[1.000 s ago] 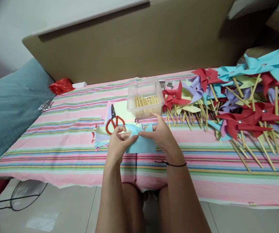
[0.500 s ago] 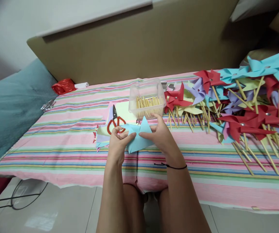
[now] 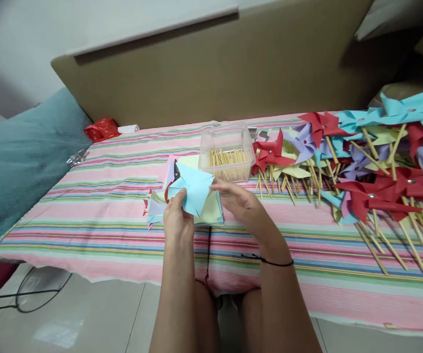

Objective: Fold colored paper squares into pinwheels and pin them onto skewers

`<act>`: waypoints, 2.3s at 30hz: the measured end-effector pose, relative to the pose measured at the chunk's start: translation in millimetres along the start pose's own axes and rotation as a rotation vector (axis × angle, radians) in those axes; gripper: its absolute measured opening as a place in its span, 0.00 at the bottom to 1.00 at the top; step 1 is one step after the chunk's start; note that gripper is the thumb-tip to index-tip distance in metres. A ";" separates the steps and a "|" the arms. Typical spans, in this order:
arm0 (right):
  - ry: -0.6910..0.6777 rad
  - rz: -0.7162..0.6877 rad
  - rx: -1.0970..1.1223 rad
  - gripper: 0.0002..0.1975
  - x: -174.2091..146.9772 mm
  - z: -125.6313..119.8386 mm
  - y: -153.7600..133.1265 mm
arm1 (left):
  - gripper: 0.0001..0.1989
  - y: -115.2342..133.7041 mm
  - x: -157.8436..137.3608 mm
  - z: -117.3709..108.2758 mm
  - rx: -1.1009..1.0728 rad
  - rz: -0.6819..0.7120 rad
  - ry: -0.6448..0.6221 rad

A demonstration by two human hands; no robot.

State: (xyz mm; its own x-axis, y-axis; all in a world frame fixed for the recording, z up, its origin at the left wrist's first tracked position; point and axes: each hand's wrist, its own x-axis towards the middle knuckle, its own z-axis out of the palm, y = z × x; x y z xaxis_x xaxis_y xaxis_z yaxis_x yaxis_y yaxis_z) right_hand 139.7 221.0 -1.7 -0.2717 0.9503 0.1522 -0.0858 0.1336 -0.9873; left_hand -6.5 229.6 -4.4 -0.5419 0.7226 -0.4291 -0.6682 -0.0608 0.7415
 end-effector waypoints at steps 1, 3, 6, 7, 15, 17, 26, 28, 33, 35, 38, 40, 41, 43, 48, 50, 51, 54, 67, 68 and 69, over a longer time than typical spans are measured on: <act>-0.044 0.001 -0.018 0.12 0.7 4.0 2.4 | 0.17 -1.0 -1.6 1.8 -0.009 0.005 0.004; -0.049 0.008 -0.030 0.10 3.3 12.6 8.1 | 0.16 -3.0 -4.6 5.0 -0.023 0.005 -0.003; 0.059 0.024 0.018 0.07 7.2 21.6 13.6 | 0.17 -5.1 -7.1 8.1 -0.047 0.000 -0.016; 0.093 0.033 0.036 0.06 7.9 23.0 13.9 | 0.18 -5.5 -7.5 8.5 -0.048 0.006 -0.018; 0.311 0.131 0.177 0.08 8.4 26.9 8.5 | 0.26 -12.0 -13.8 7.8 0.042 0.079 -0.067; 0.386 0.131 0.228 0.08 9.2 29.0 9.4 | 0.28 -14.2 -16.8 8.4 0.051 0.076 -0.096; 0.558 0.107 0.208 0.13 11.1 39.4 3.9 | 0.27 -18.2 -24.2 11.1 0.050 0.098 -0.143; 0.580 0.080 0.239 0.14 12.3 42.0 5.7 | 0.28 -18.3 -24.4 10.5 0.049 0.097 -0.149; 0.668 -0.046 0.415 0.31 16.5 46.8 11.7 | 0.29 -18.4 -23.6 7.7 0.086 0.101 -0.167; 0.681 -0.044 0.405 0.36 17.2 47.6 12.3 | 0.29 -18.2 -23.4 6.6 0.109 0.103 -0.173; 0.678 -0.012 0.355 0.40 16.9 47.9 11.6 | 0.30 -17.0 -23.9 5.6 0.122 0.107 -0.189; 0.678 0.011 0.347 0.42 16.6 47.8 10.6 | 0.30 -15.9 -24.3 5.4 0.122 0.110 -0.208; 0.676 0.021 0.350 0.43 16.4 47.8 10.3 | 0.30 -15.4 -24.4 5.5 0.119 0.111 -0.217; 0.671 0.036 0.353 0.44 16.3 47.6 9.8 | 0.30 -14.5 -24.1 5.8 0.117 0.111 -0.227; 0.667 0.053 0.359 0.45 16.2 47.1 9.4 | 0.31 -14.3 -22.9 6.1 0.128 0.123 -0.210; 0.668 0.051 0.355 0.45 16.0 47.5 9.2 | 0.31 -14.3 -22.9 6.0 0.137 0.127 -0.198; 0.666 0.054 0.350 0.45 15.9 47.9 9.1 | 0.31 -14.2 -23.1 6.0 0.143 0.133 -0.195; 0.657 0.060 0.351 0.45 16.1 49.8 8.7 | 0.31 -13.7 -23.4 6.6 0.143 0.161 -0.196; 0.179 0.173 0.260 0.09 1.9 -6.5 3.7 | 0.33 1.7 1.1 -12.3 0.328 0.140 -0.260; 0.138 0.153 0.214 0.07 0.3 -9.7 4.2 | 0.33 3.3 1.4 -13.8 0.339 0.122 -0.288; 0.106 0.127 0.154 0.05 -0.8 -11.9 4.8 | 0.33 4.9 1.2 -15.0 0.345 0.109 -0.321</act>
State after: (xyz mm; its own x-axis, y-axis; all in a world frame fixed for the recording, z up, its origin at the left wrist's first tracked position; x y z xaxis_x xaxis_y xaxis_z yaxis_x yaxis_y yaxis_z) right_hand 150.9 224.3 -7.1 -0.1883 0.9820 0.0138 -0.2051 -0.0256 -0.9784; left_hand -18.0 219.9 -9.1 -0.3782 0.9041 -0.1990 -0.3791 0.0449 0.9243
